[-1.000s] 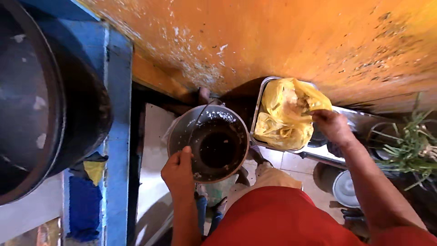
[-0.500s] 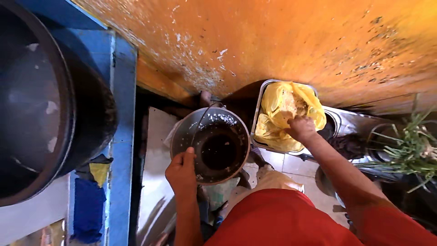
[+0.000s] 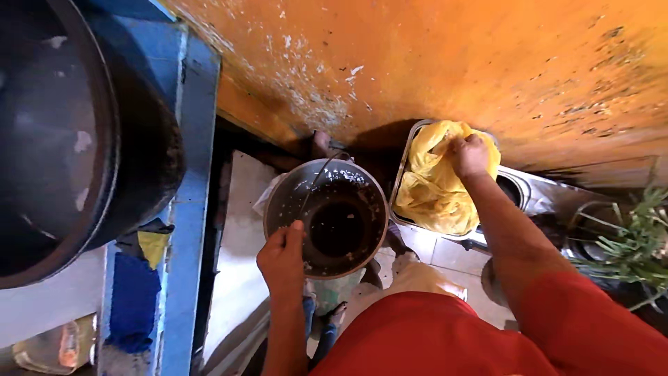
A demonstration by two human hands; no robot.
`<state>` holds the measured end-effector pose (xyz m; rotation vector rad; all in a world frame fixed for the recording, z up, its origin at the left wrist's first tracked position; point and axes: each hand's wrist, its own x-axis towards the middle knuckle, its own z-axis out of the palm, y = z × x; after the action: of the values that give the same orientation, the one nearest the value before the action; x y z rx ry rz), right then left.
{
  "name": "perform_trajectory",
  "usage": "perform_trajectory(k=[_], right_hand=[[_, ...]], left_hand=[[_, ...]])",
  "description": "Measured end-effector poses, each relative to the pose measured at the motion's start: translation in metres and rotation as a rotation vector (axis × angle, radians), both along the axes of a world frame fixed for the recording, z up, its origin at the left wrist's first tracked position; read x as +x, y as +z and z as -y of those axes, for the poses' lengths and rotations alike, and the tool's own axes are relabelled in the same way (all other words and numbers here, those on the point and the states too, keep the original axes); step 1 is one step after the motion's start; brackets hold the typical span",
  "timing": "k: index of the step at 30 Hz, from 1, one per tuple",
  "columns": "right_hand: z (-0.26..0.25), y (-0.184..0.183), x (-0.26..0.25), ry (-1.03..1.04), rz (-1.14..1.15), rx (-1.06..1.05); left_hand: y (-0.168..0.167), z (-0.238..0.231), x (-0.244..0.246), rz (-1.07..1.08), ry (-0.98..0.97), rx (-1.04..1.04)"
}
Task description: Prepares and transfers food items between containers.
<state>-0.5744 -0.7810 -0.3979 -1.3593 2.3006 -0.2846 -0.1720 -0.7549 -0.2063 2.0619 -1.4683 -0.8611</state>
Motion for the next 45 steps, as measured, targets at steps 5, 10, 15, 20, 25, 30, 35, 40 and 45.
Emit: perform_trajectory(k=[5,10,15,20,25,30,35,40,45], right_hand=[[0.033,0.038,0.003,0.138,0.097,0.249],[0.029,0.045,-0.02,-0.022,0.016,0.14],[0.015,0.034,-0.029,0.014,-0.109,0.406],[-0.008,0.058,-0.02,0.013,-0.156,0.083],[-0.037,0.045,0.003,0.013,0.008,-0.043],[-0.02,0.034,-0.006,0.184,-0.106,-0.047],[0.02,0.008,-0.031,0.177,-0.087,0.168],[0.039,-0.003,-0.024,-0.172,0.08,0.266],[0.05,0.007,-0.016,-0.344,0.137,0.152]], left_hand=[[-0.002,0.0,0.0,-0.01,-0.001,-0.015],[0.001,-0.001,-0.001,0.023,-0.002,-0.001],[-0.001,-0.001,0.001,0.001,-0.003,-0.015],[-0.001,-0.001,0.0,0.017,-0.004,-0.018],[-0.001,0.001,-0.003,-0.009,0.006,-0.008],[0.001,0.001,-0.005,0.042,-0.004,0.031],[0.002,-0.001,-0.011,0.044,-0.004,0.045],[-0.005,-0.002,-0.009,0.005,0.004,0.02],[-0.005,-0.002,-0.009,-0.019,0.016,0.032]])
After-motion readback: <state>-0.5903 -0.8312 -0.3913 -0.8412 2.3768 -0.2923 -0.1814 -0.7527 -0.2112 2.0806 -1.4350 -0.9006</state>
